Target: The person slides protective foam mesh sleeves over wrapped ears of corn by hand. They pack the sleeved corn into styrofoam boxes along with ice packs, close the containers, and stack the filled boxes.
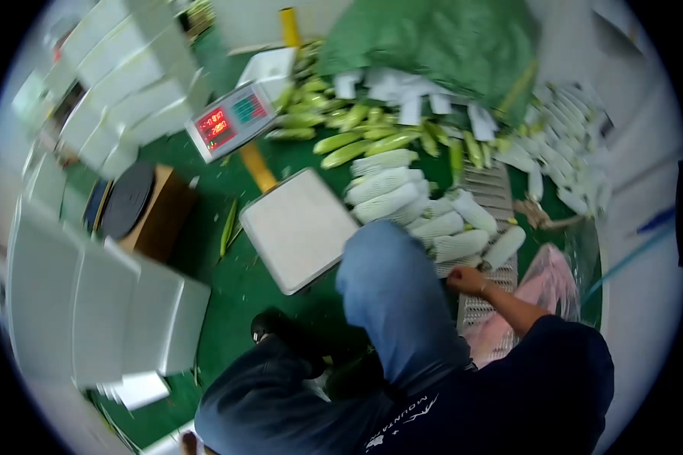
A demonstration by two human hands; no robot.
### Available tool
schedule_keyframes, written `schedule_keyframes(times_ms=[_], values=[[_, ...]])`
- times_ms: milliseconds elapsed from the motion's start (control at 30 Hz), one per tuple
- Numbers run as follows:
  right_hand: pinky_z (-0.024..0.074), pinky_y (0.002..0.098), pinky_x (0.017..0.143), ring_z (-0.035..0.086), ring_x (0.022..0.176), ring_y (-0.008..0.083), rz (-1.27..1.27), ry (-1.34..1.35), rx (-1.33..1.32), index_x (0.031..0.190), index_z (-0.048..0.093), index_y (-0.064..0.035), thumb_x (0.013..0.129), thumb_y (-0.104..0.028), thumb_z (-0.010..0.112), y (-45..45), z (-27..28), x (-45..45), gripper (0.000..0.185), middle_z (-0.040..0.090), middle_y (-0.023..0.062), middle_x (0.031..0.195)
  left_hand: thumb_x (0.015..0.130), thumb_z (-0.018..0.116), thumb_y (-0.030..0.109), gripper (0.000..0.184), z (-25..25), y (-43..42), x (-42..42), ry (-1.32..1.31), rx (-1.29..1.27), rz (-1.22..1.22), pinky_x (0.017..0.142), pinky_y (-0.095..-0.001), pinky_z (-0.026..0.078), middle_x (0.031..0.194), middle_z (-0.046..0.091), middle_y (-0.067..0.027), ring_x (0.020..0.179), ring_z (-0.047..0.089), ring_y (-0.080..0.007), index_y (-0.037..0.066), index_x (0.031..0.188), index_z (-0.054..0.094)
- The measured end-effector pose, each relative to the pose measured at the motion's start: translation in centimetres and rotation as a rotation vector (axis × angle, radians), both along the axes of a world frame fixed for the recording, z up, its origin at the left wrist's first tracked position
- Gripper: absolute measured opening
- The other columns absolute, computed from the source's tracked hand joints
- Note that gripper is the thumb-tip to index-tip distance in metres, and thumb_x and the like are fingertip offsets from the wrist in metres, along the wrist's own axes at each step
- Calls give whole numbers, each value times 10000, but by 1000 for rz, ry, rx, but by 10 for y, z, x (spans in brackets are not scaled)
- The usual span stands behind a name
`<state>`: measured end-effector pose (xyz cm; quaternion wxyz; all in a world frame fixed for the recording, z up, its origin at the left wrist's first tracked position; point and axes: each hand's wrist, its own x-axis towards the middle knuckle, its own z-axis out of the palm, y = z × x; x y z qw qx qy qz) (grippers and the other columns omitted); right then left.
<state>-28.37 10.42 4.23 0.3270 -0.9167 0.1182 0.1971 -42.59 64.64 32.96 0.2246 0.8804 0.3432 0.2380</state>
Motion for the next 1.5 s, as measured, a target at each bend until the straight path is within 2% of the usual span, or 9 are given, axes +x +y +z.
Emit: schedule_keyframes(times_ms=[233,300,500,533,567,733,833,967,1500], values=[[460,444,850,585,974,350,-726,152,-312,1152,553,-48,774,-280,641,-15,-36,-285,453,622,182,1042,858,600,-1,276,51,-60,253,-70,-210,-1322,877,-326,495,1175,594,-181,989,603,-257,-57,1128,594],[460,452,851,564,1002,355,-959,1,-571,1131,530,-38,763,-220,636,20,100,-313,424,583,185,1106,860,563,-46,239,21,-104,295,58,388,-1628,801,-299,510,1069,641,-157,935,614,-230,-48,1094,608],[497,402,717,628,820,342,-1638,-435,-1303,989,573,-8,789,-106,587,113,312,-532,223,641,188,866,793,708,137,447,-50,-226,311,279,452,-2361,777,-371,492,1030,635,-203,821,626,-267,-69,1154,543],[493,398,689,628,788,332,-1666,-290,-1474,968,578,-6,794,-71,567,145,326,-551,186,637,190,828,763,645,114,218,-72,-242,307,-137,217,-2290,697,-398,474,788,628,-180,742,581,-319,-43,907,601],[484,390,675,621,760,327,-1751,-200,-1466,948,581,-2,802,-90,581,171,333,-553,171,627,195,814,782,615,55,242,-70,-250,327,485,409,-2117,789,-399,468,946,608,-178,887,589,-326,0,1017,620],[460,400,792,588,907,340,-1035,-30,-738,1044,583,21,817,-121,621,148,199,-516,271,615,200,992,875,557,277,294,-31,-238,315,712,488,-2156,776,-375,504,905,668,-137,859,646,-298,71,1067,642],[451,397,816,576,937,334,-670,-98,-412,1078,559,20,804,-142,633,53,127,-376,327,602,200,1020,811,604,414,372,-33,-142,333,-452,883,-2050,729,-391,467,788,601,-107,784,583,-268,93,995,637],[438,393,847,559,977,327,-247,-170,-398,1122,528,20,786,-169,649,-9,117,-213,404,585,201,1058,773,642,221,155,-47,-65,185,-499,-50,-1315,758,-381,444,698,561,-93,726,574,-260,85,714,597],[387,378,972,494,1137,297,-265,-620,-840,1301,404,16,714,-278,713,-95,371,-103,726,518,202,1209,811,592,130,124,-84,-17,117,-993,-886,-1063,806,-389,465,772,651,-96,779,616,-263,17,827,641]])
